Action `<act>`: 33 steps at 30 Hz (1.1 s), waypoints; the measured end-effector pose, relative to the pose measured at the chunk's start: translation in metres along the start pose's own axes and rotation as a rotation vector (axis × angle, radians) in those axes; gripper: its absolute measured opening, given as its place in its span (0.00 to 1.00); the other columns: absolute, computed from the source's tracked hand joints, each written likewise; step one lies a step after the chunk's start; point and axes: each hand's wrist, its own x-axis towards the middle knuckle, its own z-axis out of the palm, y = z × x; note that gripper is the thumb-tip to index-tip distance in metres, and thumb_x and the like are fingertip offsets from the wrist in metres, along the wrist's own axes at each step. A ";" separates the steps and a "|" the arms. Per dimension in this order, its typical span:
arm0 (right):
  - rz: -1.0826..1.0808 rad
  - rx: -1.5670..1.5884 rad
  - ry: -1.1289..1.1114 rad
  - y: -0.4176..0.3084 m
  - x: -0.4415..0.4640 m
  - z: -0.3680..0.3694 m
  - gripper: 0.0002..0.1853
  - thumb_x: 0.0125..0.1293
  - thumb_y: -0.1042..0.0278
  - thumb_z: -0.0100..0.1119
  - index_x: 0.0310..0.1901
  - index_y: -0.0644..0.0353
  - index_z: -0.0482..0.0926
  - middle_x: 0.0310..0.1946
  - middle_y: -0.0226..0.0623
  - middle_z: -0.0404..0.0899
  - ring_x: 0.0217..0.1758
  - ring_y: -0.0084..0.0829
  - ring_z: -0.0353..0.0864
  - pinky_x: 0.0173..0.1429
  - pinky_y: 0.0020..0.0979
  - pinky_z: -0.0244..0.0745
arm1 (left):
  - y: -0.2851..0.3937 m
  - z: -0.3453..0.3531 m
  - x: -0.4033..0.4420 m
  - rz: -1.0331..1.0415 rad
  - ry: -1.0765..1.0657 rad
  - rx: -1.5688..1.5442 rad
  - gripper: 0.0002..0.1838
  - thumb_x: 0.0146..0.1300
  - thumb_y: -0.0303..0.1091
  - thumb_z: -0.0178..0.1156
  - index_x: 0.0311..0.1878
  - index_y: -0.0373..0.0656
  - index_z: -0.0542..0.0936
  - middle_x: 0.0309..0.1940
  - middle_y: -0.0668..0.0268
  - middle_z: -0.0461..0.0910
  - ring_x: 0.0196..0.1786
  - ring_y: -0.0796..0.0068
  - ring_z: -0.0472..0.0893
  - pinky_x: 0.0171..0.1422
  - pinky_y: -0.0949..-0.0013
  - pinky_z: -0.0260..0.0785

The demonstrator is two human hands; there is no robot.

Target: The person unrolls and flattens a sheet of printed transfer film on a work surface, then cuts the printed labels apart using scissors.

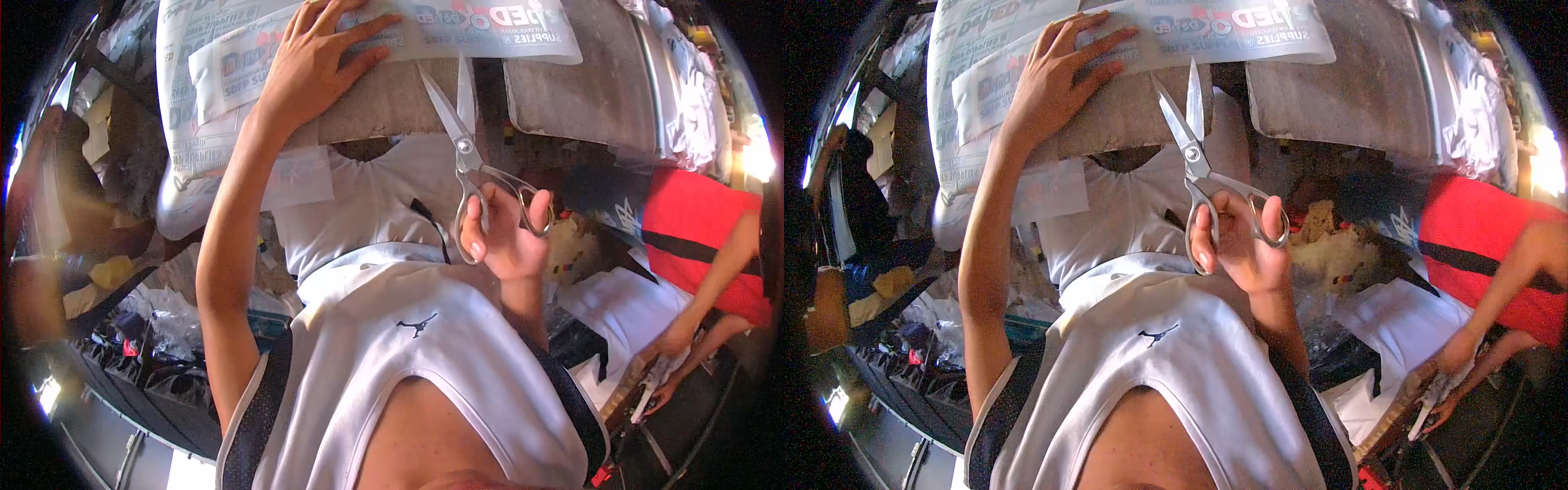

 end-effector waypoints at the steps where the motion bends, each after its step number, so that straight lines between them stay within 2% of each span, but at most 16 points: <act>1: 0.004 -0.002 0.000 0.000 -0.001 0.000 0.47 0.69 0.18 0.44 0.57 0.65 0.77 0.34 0.44 0.79 0.35 0.35 0.77 0.41 0.32 0.67 | 0.000 0.000 0.000 -0.005 0.002 0.000 0.22 0.74 0.51 0.60 0.69 0.68 0.81 0.74 0.65 0.71 0.75 0.55 0.67 0.81 0.52 0.59; 4: 0.010 0.016 -0.018 0.000 -0.001 -0.001 0.47 0.68 0.18 0.44 0.57 0.65 0.77 0.36 0.44 0.79 0.35 0.35 0.77 0.41 0.32 0.66 | 0.005 -0.007 0.001 -0.007 0.000 -0.040 0.22 0.74 0.51 0.59 0.69 0.68 0.80 0.74 0.65 0.71 0.75 0.56 0.67 0.81 0.51 0.59; 6: 0.008 0.051 0.013 0.001 0.004 -0.001 0.47 0.68 0.18 0.45 0.57 0.66 0.77 0.37 0.44 0.79 0.35 0.36 0.77 0.41 0.33 0.66 | 0.013 -0.020 0.006 -0.063 -0.058 -0.136 0.24 0.66 0.38 0.68 0.66 0.54 0.82 0.68 0.54 0.73 0.73 0.48 0.69 0.77 0.49 0.63; 9: 0.016 0.081 0.046 0.002 0.006 -0.002 0.47 0.69 0.19 0.44 0.56 0.66 0.78 0.34 0.44 0.80 0.35 0.36 0.77 0.43 0.34 0.67 | 0.011 -0.022 0.008 -0.065 -0.088 -0.160 0.24 0.69 0.40 0.66 0.68 0.57 0.82 0.70 0.53 0.71 0.73 0.47 0.67 0.77 0.47 0.62; 13: 0.016 0.077 0.018 0.001 0.011 0.003 0.46 0.70 0.19 0.42 0.55 0.66 0.78 0.34 0.45 0.80 0.35 0.36 0.77 0.44 0.34 0.68 | 0.015 -0.021 0.010 -0.089 -0.089 -0.173 0.22 0.69 0.40 0.65 0.67 0.56 0.82 0.70 0.54 0.71 0.73 0.47 0.68 0.77 0.48 0.63; 15: -0.021 -0.125 -0.027 0.002 0.011 -0.004 0.45 0.71 0.20 0.42 0.55 0.65 0.78 0.35 0.46 0.80 0.35 0.36 0.77 0.45 0.35 0.69 | 0.016 -0.023 0.009 -0.104 -0.098 -0.177 0.23 0.69 0.40 0.66 0.67 0.57 0.82 0.70 0.54 0.71 0.72 0.47 0.68 0.77 0.48 0.63; 17: -0.006 -0.134 -0.054 0.003 0.010 -0.009 0.45 0.71 0.21 0.43 0.55 0.65 0.78 0.35 0.46 0.80 0.36 0.36 0.77 0.45 0.35 0.69 | 0.016 -0.024 0.008 -0.101 -0.099 -0.181 0.23 0.69 0.40 0.66 0.67 0.57 0.82 0.70 0.54 0.71 0.73 0.47 0.68 0.77 0.48 0.63; 19: 0.021 0.078 -0.039 0.002 0.009 -0.007 0.45 0.71 0.21 0.43 0.56 0.66 0.77 0.37 0.46 0.81 0.38 0.37 0.78 0.44 0.35 0.68 | 0.016 -0.023 0.008 -0.097 -0.101 -0.183 0.23 0.69 0.40 0.66 0.67 0.58 0.82 0.70 0.54 0.71 0.73 0.47 0.68 0.77 0.48 0.63; 25: 0.045 0.126 -0.130 0.009 0.009 -0.018 0.45 0.71 0.21 0.44 0.57 0.67 0.75 0.44 0.43 0.83 0.39 0.39 0.79 0.43 0.35 0.68 | 0.017 -0.021 0.008 -0.108 -0.124 -0.162 0.24 0.69 0.39 0.66 0.68 0.58 0.82 0.71 0.55 0.70 0.74 0.49 0.66 0.77 0.48 0.63; 27: 0.057 0.149 -0.137 0.010 0.011 -0.015 0.46 0.71 0.21 0.44 0.58 0.67 0.75 0.44 0.43 0.83 0.38 0.39 0.79 0.43 0.35 0.68 | 0.018 -0.023 0.010 -0.104 -0.114 -0.152 0.23 0.68 0.38 0.66 0.67 0.58 0.82 0.71 0.56 0.71 0.74 0.49 0.67 0.77 0.48 0.63; 29: 0.013 0.221 -0.004 0.011 0.013 -0.006 0.46 0.71 0.21 0.44 0.57 0.67 0.76 0.42 0.45 0.82 0.37 0.39 0.79 0.43 0.36 0.69 | 0.018 -0.022 0.010 -0.106 -0.112 -0.160 0.23 0.68 0.38 0.66 0.67 0.57 0.83 0.71 0.55 0.71 0.74 0.49 0.67 0.77 0.48 0.63; 33: -0.003 0.161 -0.017 0.018 0.016 -0.003 0.45 0.71 0.21 0.43 0.56 0.66 0.77 0.39 0.45 0.81 0.36 0.38 0.78 0.43 0.35 0.69 | 0.017 -0.021 0.009 -0.117 -0.109 -0.181 0.22 0.68 0.38 0.66 0.66 0.56 0.84 0.70 0.55 0.71 0.73 0.49 0.68 0.77 0.49 0.63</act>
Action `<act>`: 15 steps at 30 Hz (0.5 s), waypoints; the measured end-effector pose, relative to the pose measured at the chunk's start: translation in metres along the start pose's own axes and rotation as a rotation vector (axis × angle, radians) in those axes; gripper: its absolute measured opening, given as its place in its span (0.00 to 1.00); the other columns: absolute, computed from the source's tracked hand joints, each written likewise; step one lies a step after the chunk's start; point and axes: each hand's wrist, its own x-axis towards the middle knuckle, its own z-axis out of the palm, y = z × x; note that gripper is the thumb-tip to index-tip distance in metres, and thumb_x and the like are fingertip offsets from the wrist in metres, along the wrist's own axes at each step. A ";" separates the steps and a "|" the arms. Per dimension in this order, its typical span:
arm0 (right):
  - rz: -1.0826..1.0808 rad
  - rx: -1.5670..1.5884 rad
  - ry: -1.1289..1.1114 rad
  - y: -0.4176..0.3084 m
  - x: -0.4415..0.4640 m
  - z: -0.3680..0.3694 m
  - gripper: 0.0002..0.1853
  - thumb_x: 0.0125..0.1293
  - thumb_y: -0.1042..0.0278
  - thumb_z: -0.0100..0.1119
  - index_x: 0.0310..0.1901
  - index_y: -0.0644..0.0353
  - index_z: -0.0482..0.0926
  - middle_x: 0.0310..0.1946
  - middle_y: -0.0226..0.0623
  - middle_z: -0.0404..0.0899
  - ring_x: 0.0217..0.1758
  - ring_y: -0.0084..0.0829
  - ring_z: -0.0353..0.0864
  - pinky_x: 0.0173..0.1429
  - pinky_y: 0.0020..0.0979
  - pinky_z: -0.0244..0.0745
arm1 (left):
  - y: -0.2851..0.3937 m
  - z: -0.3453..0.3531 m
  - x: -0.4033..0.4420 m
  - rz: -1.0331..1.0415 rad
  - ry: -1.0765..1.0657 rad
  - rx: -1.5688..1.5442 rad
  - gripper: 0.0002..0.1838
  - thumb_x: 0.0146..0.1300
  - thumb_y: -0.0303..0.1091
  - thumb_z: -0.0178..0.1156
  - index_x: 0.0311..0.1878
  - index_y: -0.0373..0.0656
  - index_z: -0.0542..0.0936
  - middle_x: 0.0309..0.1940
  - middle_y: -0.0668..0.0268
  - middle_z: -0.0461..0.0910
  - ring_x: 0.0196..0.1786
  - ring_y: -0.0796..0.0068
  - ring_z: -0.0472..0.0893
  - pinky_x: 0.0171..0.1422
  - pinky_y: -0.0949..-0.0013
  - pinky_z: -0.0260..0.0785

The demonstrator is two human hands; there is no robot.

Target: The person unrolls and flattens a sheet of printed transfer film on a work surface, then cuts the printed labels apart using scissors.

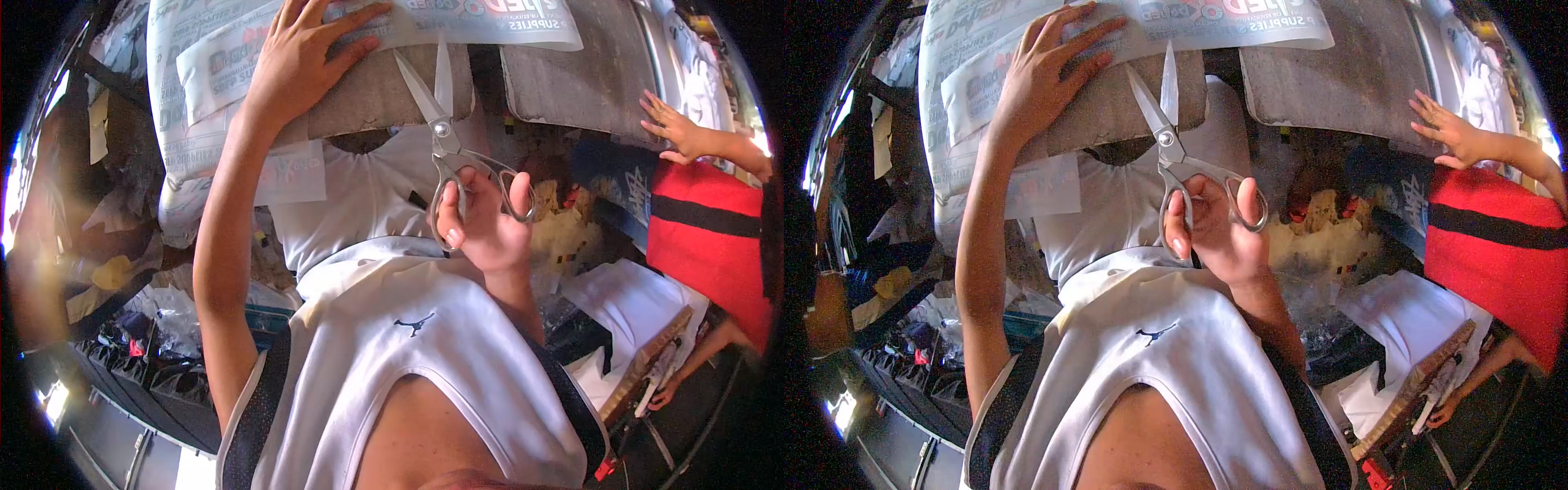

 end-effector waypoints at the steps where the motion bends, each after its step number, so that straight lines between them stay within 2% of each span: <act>1: -0.020 -0.082 0.017 0.001 0.000 -0.001 0.45 0.71 0.21 0.43 0.56 0.66 0.77 0.37 0.45 0.81 0.36 0.37 0.78 0.43 0.35 0.69 | 0.000 0.000 0.000 0.000 -0.001 -0.001 0.22 0.68 0.38 0.66 0.66 0.56 0.84 0.70 0.55 0.71 0.73 0.49 0.68 0.77 0.49 0.63; 2: -0.040 -0.164 0.034 0.003 -0.001 -0.003 0.44 0.72 0.21 0.42 0.56 0.65 0.78 0.36 0.45 0.81 0.35 0.37 0.77 0.42 0.35 0.69 | -0.001 -0.001 0.000 0.018 -0.002 0.014 0.22 0.68 0.38 0.66 0.66 0.56 0.83 0.70 0.55 0.72 0.73 0.49 0.68 0.77 0.49 0.63; 4: -0.026 -0.135 -0.108 0.002 -0.003 -0.020 0.43 0.72 0.22 0.45 0.66 0.59 0.76 0.60 0.43 0.82 0.38 0.39 0.79 0.46 0.37 0.72 | -0.001 -0.002 0.001 0.035 -0.004 0.030 0.22 0.68 0.38 0.66 0.66 0.56 0.83 0.70 0.55 0.72 0.73 0.49 0.68 0.77 0.49 0.63; 15: -0.071 -0.227 -0.085 0.002 -0.002 -0.022 0.42 0.71 0.22 0.46 0.65 0.57 0.77 0.56 0.40 0.83 0.36 0.37 0.78 0.43 0.36 0.72 | 0.001 -0.004 -0.001 0.021 -0.014 0.014 0.24 0.66 0.35 0.67 0.66 0.56 0.83 0.71 0.57 0.72 0.74 0.50 0.67 0.77 0.49 0.63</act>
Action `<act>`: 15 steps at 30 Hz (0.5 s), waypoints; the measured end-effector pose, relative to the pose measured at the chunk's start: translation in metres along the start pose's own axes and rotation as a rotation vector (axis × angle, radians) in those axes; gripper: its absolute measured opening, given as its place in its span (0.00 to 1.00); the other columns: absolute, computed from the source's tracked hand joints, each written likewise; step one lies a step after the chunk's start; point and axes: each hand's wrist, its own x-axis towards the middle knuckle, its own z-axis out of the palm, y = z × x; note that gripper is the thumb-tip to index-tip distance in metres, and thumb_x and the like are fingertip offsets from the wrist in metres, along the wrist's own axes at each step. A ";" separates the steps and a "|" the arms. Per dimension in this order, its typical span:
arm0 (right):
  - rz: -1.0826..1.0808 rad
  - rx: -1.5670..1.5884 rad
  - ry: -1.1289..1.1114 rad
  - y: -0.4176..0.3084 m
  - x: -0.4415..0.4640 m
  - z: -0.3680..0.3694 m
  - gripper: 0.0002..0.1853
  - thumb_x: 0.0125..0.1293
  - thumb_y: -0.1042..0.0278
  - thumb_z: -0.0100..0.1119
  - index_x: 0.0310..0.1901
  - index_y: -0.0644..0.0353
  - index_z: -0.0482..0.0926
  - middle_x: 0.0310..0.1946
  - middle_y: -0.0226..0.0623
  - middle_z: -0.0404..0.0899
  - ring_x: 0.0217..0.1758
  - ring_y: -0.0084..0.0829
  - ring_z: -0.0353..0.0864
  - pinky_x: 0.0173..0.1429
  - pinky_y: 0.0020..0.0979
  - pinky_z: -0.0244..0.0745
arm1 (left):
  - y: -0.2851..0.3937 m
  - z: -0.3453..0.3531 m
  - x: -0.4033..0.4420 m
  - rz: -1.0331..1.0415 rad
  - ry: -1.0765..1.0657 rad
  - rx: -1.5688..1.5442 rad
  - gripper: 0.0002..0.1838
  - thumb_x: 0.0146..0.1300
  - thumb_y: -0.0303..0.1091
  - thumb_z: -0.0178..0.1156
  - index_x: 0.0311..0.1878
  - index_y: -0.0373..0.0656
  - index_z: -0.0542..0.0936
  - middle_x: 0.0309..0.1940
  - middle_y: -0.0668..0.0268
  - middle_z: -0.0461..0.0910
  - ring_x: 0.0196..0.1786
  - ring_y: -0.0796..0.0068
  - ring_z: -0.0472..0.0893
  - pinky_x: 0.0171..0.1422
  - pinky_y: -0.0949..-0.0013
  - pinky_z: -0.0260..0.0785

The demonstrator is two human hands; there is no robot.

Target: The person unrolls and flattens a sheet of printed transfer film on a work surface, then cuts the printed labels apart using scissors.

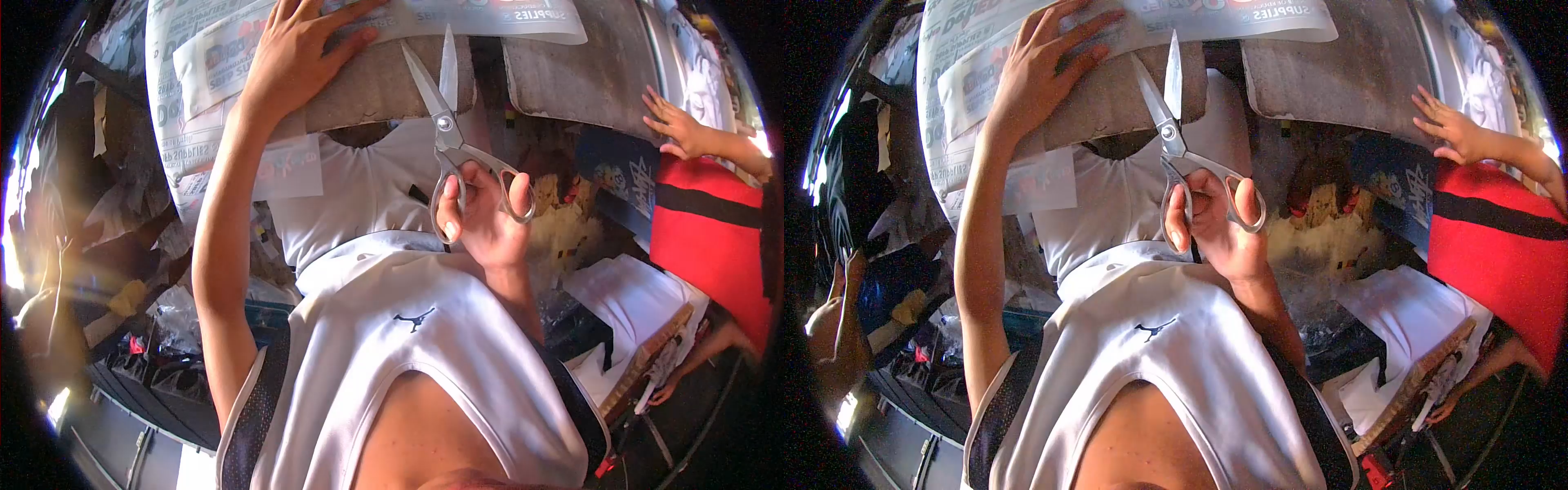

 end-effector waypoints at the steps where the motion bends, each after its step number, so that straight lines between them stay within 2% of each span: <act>1: 0.001 0.000 0.000 -0.001 0.000 0.000 0.42 0.71 0.22 0.46 0.65 0.57 0.77 0.56 0.40 0.83 0.36 0.37 0.78 0.43 0.36 0.72 | 0.000 0.000 0.000 -0.001 0.000 0.000 0.24 0.66 0.35 0.67 0.66 0.56 0.83 0.71 0.57 0.72 0.74 0.50 0.67 0.77 0.49 0.63; 6: -0.036 -0.086 0.030 -0.009 -0.003 -0.003 0.44 0.69 0.21 0.47 0.65 0.57 0.76 0.57 0.41 0.82 0.37 0.37 0.78 0.42 0.35 0.71 | -0.002 0.003 -0.001 0.000 0.012 0.027 0.22 0.68 0.37 0.66 0.66 0.57 0.83 0.71 0.57 0.71 0.74 0.50 0.67 0.77 0.49 0.63; 9: -0.046 -0.108 0.056 -0.013 -0.004 -0.006 0.45 0.69 0.20 0.47 0.65 0.60 0.75 0.56 0.42 0.82 0.37 0.38 0.78 0.42 0.36 0.71 | -0.001 0.001 0.000 0.005 0.008 0.011 0.22 0.69 0.38 0.65 0.66 0.58 0.83 0.70 0.57 0.71 0.74 0.50 0.67 0.77 0.49 0.63; 12: -0.008 -0.257 0.043 -0.018 -0.003 -0.009 0.47 0.69 0.20 0.47 0.64 0.63 0.75 0.55 0.43 0.83 0.36 0.38 0.78 0.42 0.36 0.72 | -0.001 0.002 0.000 -0.007 -0.001 0.026 0.22 0.68 0.37 0.66 0.66 0.58 0.83 0.71 0.56 0.71 0.74 0.50 0.67 0.77 0.49 0.63; 15: 0.028 -0.244 -0.030 -0.023 0.000 -0.004 0.48 0.69 0.20 0.47 0.62 0.67 0.74 0.49 0.45 0.83 0.36 0.38 0.78 0.42 0.36 0.72 | -0.001 0.003 0.000 -0.011 0.012 0.008 0.22 0.68 0.36 0.66 0.66 0.58 0.84 0.71 0.56 0.71 0.74 0.49 0.67 0.77 0.49 0.63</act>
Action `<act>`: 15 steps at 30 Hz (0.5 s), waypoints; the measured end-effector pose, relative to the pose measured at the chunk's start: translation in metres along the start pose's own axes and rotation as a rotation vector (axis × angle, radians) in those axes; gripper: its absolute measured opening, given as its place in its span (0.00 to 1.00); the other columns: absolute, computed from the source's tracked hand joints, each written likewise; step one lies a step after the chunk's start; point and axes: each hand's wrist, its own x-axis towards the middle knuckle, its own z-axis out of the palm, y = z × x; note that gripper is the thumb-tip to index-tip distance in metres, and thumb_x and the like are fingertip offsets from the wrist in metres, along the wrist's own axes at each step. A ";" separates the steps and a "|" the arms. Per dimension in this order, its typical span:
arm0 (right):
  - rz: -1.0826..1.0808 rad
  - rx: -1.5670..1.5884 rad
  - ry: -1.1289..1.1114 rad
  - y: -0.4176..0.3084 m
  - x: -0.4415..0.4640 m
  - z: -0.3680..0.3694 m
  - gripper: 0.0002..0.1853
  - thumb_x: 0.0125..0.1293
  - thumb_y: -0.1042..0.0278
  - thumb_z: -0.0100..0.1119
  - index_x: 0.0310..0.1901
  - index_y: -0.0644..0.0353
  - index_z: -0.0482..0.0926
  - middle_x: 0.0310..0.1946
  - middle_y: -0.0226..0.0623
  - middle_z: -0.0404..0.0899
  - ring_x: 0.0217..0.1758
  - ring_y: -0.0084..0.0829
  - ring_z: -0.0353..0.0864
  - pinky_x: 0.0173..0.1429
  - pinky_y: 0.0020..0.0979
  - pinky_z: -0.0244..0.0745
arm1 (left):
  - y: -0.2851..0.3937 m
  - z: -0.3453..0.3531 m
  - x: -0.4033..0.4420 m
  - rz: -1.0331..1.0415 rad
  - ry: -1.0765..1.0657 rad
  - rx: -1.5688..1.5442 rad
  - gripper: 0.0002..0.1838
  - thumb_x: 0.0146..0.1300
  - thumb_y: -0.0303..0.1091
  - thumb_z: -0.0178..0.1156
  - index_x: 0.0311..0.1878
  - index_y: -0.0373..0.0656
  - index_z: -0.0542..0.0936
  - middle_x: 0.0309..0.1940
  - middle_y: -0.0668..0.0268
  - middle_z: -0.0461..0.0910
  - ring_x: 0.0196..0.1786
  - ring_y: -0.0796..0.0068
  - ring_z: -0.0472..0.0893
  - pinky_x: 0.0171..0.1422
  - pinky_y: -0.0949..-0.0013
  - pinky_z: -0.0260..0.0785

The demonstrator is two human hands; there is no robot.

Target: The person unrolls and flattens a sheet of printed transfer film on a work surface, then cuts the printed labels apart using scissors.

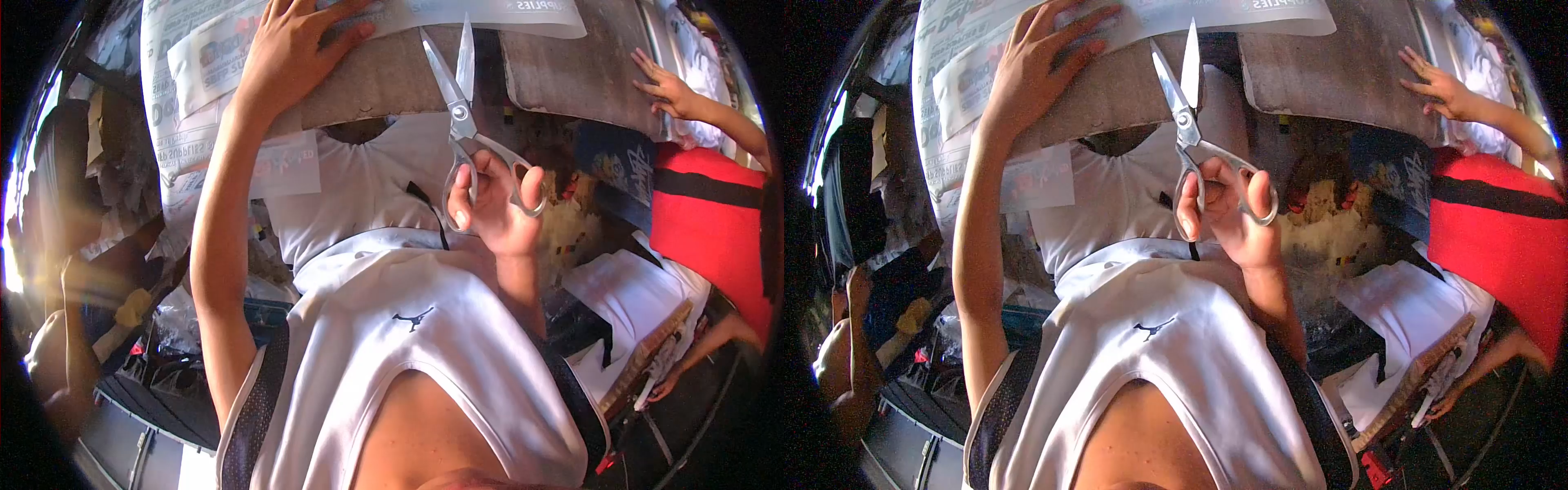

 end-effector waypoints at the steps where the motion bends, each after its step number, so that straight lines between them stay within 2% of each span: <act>1: 0.015 0.251 0.131 -0.004 -0.002 0.009 0.48 0.68 0.19 0.47 0.59 0.67 0.75 0.44 0.46 0.83 0.34 0.37 0.78 0.42 0.36 0.72 | 0.000 0.000 0.000 -0.001 0.000 -0.001 0.22 0.68 0.36 0.66 0.66 0.58 0.84 0.71 0.56 0.71 0.74 0.49 0.67 0.77 0.49 0.63; 2: 0.031 0.502 0.262 -0.006 -0.002 0.015 0.48 0.67 0.18 0.47 0.56 0.68 0.76 0.39 0.47 0.83 0.33 0.37 0.78 0.42 0.36 0.72 | 0.001 -0.001 0.000 0.002 0.000 -0.003 0.23 0.67 0.36 0.66 0.66 0.58 0.84 0.71 0.56 0.71 0.74 0.49 0.67 0.77 0.49 0.63; 3: 0.048 0.493 0.103 -0.006 -0.004 0.000 0.49 0.66 0.18 0.48 0.58 0.68 0.76 0.47 0.46 0.84 0.34 0.39 0.79 0.43 0.37 0.70 | 0.001 -0.001 0.000 0.006 -0.001 -0.005 0.23 0.67 0.35 0.66 0.66 0.58 0.84 0.71 0.56 0.71 0.74 0.49 0.67 0.77 0.49 0.63; 4: 0.048 0.493 0.104 -0.003 -0.005 -0.006 0.49 0.66 0.18 0.48 0.58 0.68 0.76 0.47 0.46 0.84 0.34 0.39 0.79 0.43 0.37 0.70 | 0.001 -0.001 0.000 0.006 -0.002 -0.005 0.23 0.67 0.35 0.66 0.66 0.58 0.84 0.71 0.56 0.71 0.74 0.49 0.67 0.77 0.49 0.63; 6: 0.062 0.465 -0.081 -0.001 -0.006 -0.013 0.48 0.68 0.20 0.48 0.60 0.67 0.76 0.52 0.45 0.84 0.36 0.40 0.79 0.44 0.37 0.69 | 0.001 -0.001 0.000 0.020 -0.001 -0.007 0.23 0.67 0.35 0.66 0.66 0.58 0.83 0.71 0.56 0.71 0.74 0.49 0.67 0.77 0.49 0.63; 7: 0.075 0.487 -0.088 0.003 -0.006 -0.011 0.47 0.69 0.20 0.47 0.59 0.66 0.76 0.51 0.45 0.84 0.37 0.39 0.80 0.44 0.37 0.69 | 0.001 0.000 0.000 0.020 -0.002 -0.008 0.23 0.67 0.35 0.66 0.66 0.58 0.83 0.71 0.56 0.71 0.74 0.49 0.67 0.77 0.49 0.63; 12: 0.038 0.478 0.096 0.017 0.001 0.008 0.46 0.70 0.20 0.44 0.58 0.65 0.77 0.44 0.45 0.84 0.37 0.37 0.79 0.44 0.36 0.69 | 0.000 0.001 0.000 0.009 -0.002 0.014 0.23 0.68 0.36 0.66 0.66 0.57 0.83 0.71 0.56 0.71 0.73 0.48 0.68 0.77 0.49 0.64; 13: 0.025 0.478 0.007 0.022 0.003 0.002 0.45 0.71 0.21 0.44 0.64 0.63 0.74 0.53 0.46 0.82 0.38 0.39 0.79 0.46 0.37 0.70 | -0.001 0.001 0.000 0.009 -0.003 0.014 0.23 0.68 0.36 0.66 0.66 0.57 0.83 0.71 0.56 0.71 0.73 0.48 0.68 0.77 0.49 0.64; 15: 0.015 0.466 -0.040 0.024 0.006 0.001 0.44 0.72 0.23 0.45 0.66 0.61 0.74 0.58 0.46 0.81 0.40 0.39 0.79 0.48 0.38 0.71 | -0.001 0.002 0.000 0.014 0.001 0.035 0.23 0.68 0.37 0.66 0.66 0.57 0.83 0.71 0.56 0.71 0.73 0.49 0.68 0.77 0.50 0.64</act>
